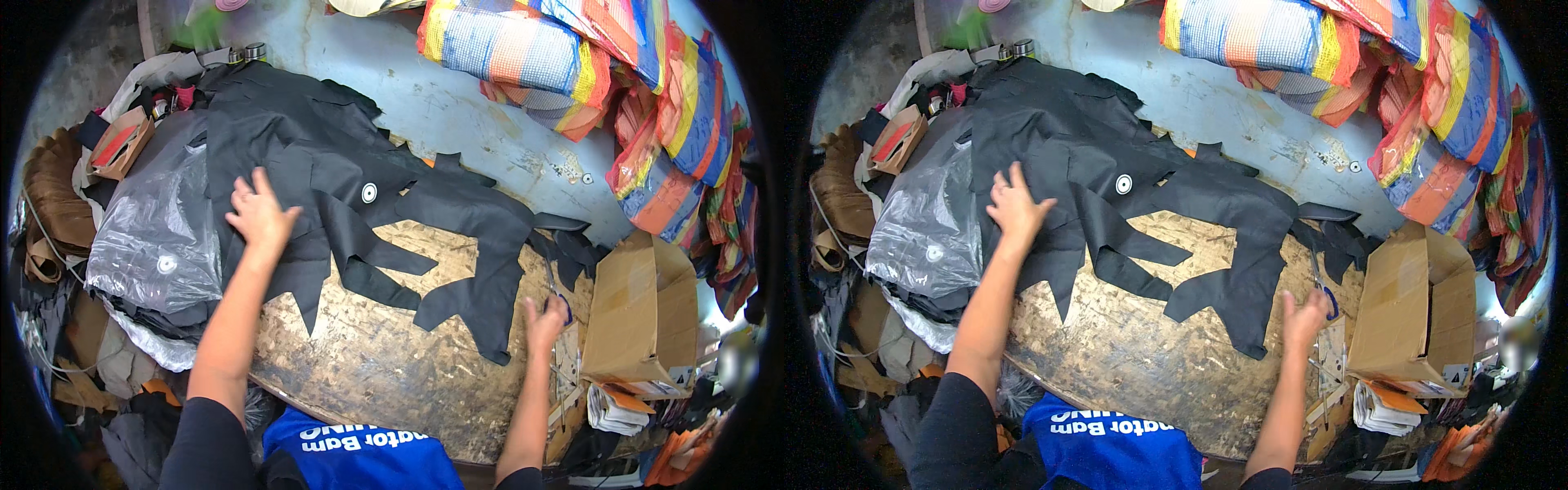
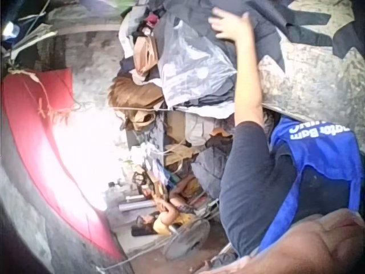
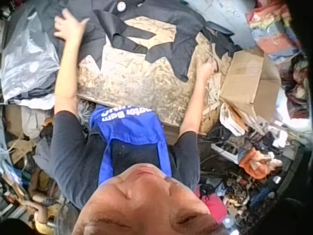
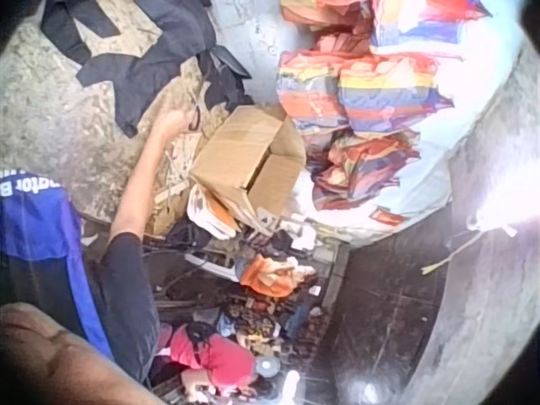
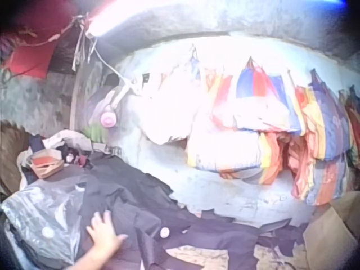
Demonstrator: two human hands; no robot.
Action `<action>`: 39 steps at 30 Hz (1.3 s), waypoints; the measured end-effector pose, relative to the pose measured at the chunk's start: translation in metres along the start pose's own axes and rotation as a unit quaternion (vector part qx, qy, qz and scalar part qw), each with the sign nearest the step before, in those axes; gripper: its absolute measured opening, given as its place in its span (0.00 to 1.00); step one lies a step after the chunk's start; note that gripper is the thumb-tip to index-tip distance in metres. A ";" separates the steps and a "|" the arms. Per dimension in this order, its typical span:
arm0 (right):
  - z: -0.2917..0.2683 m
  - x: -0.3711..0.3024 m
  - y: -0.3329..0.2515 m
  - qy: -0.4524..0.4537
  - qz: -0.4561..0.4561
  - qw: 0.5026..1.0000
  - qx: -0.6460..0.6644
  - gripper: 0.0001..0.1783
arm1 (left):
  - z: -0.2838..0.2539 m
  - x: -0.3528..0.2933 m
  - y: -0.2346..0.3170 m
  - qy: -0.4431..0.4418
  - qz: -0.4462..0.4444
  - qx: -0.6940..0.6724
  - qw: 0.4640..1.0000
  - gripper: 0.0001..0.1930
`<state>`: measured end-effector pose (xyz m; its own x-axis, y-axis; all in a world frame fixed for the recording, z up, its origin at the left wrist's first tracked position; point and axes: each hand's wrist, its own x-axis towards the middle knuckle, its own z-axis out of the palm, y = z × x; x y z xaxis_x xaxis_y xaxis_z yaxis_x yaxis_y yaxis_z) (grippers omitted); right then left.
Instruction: The person cuts a piece of black fabric using scissors, then lays out and traces cardboard patterns onto the fabric with a pen. The person handles multiple pattern pieces and fabric sections on a cluttered work table.
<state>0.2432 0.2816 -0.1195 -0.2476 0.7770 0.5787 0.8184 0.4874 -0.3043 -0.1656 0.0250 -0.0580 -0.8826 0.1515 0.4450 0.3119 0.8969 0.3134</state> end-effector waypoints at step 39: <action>-0.058 -0.054 -0.140 -0.213 -0.058 0.374 0.901 0.66 | -0.094 -0.073 -0.053 -0.404 -0.016 -0.811 0.423 0.20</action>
<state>0.1718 0.1480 -0.0639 -0.6022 0.5152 0.6099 -0.7925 -0.2936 -0.5345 -0.0841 -0.0730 -0.0281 -0.5228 0.8308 0.1910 -0.4530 -0.4606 0.7633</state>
